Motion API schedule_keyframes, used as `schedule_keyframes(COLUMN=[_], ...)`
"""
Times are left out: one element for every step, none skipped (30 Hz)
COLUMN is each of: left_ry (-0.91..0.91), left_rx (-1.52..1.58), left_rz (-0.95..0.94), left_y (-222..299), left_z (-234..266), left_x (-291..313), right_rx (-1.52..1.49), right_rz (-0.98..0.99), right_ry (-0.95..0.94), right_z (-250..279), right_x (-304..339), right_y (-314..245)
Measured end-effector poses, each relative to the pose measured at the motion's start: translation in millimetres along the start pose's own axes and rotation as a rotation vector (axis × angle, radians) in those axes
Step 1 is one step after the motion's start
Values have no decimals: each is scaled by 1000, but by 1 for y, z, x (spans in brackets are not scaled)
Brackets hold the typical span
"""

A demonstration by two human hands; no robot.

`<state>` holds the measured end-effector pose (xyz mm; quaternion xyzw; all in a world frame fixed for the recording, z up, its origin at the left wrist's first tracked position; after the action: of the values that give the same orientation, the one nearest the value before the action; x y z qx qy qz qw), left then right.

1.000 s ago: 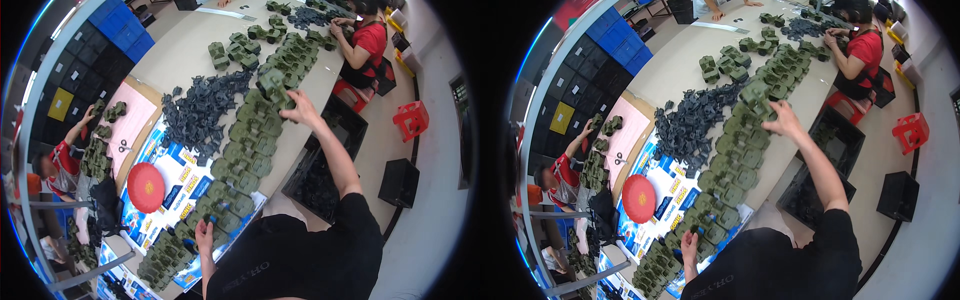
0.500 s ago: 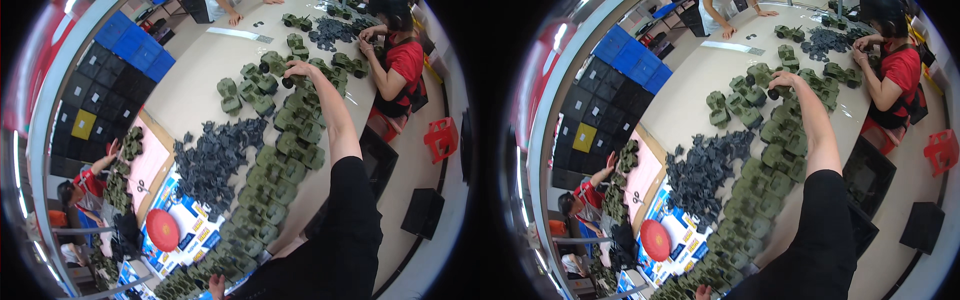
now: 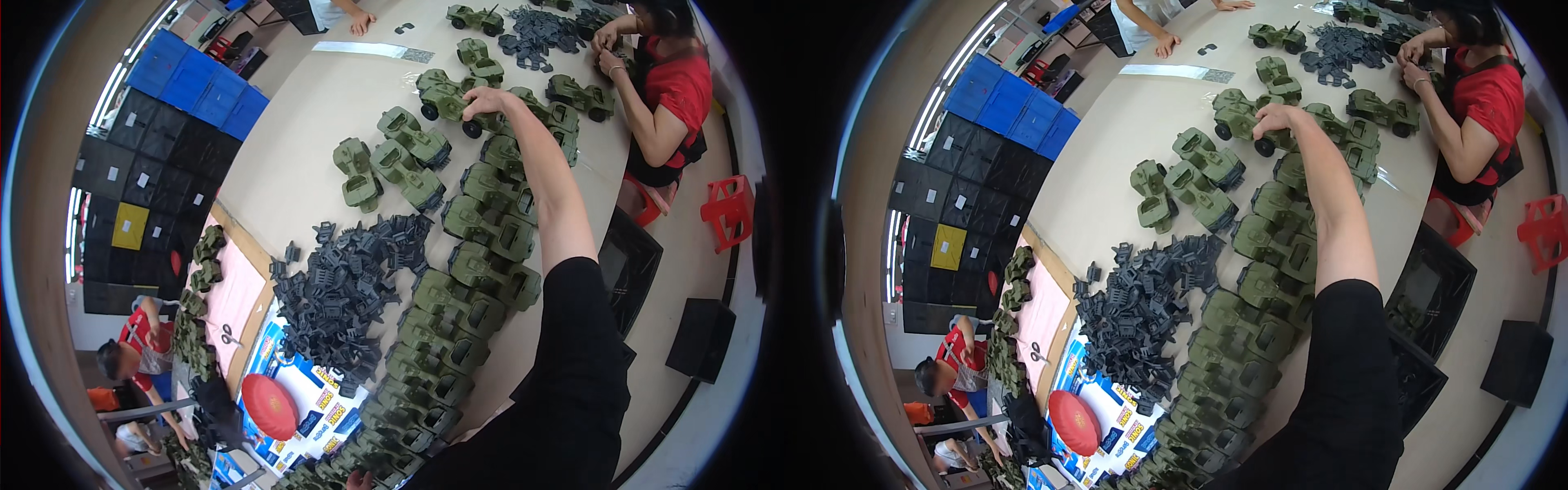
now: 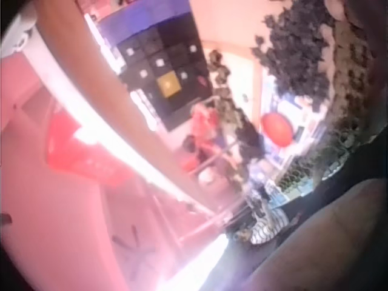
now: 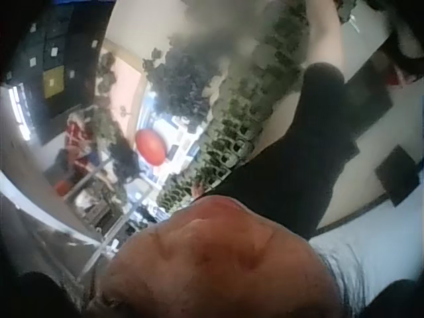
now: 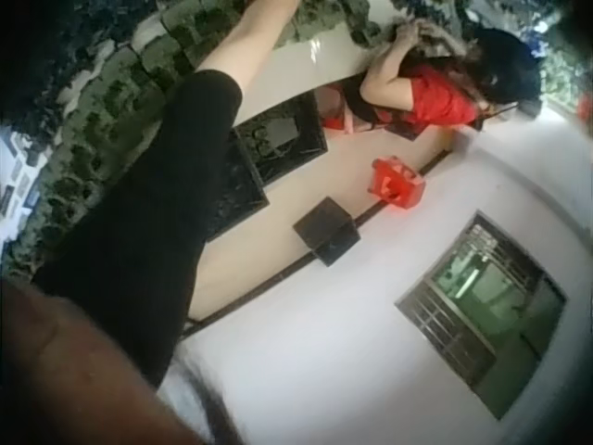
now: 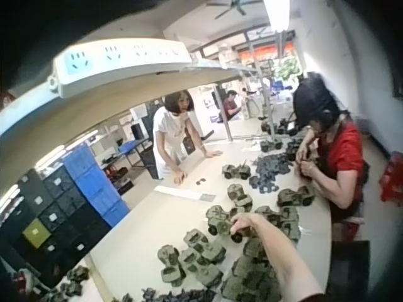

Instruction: The person assembles green plastic toy tanks by hand at a workbench. They repeatedly pick up a tank body, attach black wheels, and place the completed unit on the table. The process is repeated for multiple units throughout the clip.

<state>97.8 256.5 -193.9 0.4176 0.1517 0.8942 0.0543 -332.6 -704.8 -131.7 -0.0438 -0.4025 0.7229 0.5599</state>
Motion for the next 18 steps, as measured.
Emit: schedule_keyframes(left_ry=[23,46,32,17,2,5,10,14,-73,-157,-241,-179,-131,-83,-34,-42,-58,-76], left_rx=[-82,-163,-131,-98,-64,-69,-73,-77,-47,-10,29,73,66,59,60,29,-6,-46], left_rz=[38,78,49,21,-7,-16,-23,-31,-27,-19,-12,11,6,1,-5,15,30,40], left_y=[15,23,30,35,40,49,59,67,70,70,67,64,55,41,29,20,15,12], left_z=[0,0,-2,-4,-7,-8,-8,-9,-10,-9,-10,-8,-4,-1,-1,-4,-3,-3], left_x=[12,19,20,20,21,22,24,24,23,20,22,22,19,15,11,9,5,2], right_rx=[4,48,148,249,350,363,367,371,371,459,512,569,626,416,371,328,288,293], right_rz=[30,82,89,96,103,113,91,68,49,25,27,20,13,82,72,64,48,96], right_ry=[8,74,165,255,345,385,434,483,528,602,654,713,769,743,598,451,310,263], right_z=[-7,-13,-16,-22,-25,-26,-24,-21,-24,-25,-28,-27,-29,-40,-58,-78,-90,-92], right_x=[-10,-19,-21,-22,-22,-27,-32,-35,-38,-22,-18,-13,-9,-6,-3,5,10,8], right_y=[2,1,-2,-5,-8,-5,0,6,8,-7,-22,-33,-44,-55,-70,-86,-92,-87])
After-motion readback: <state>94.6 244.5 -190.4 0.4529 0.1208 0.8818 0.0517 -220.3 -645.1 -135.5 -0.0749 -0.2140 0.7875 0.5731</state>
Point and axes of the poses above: each hand's wrist, its own x-axis away from the middle knuckle, its own z-axis out of the back of the hand, y = z × x, the point moved 6 cm from there along -x, towards the middle knuckle, and after that the axes turned 4 degrees about x, right-handed, at the moved point
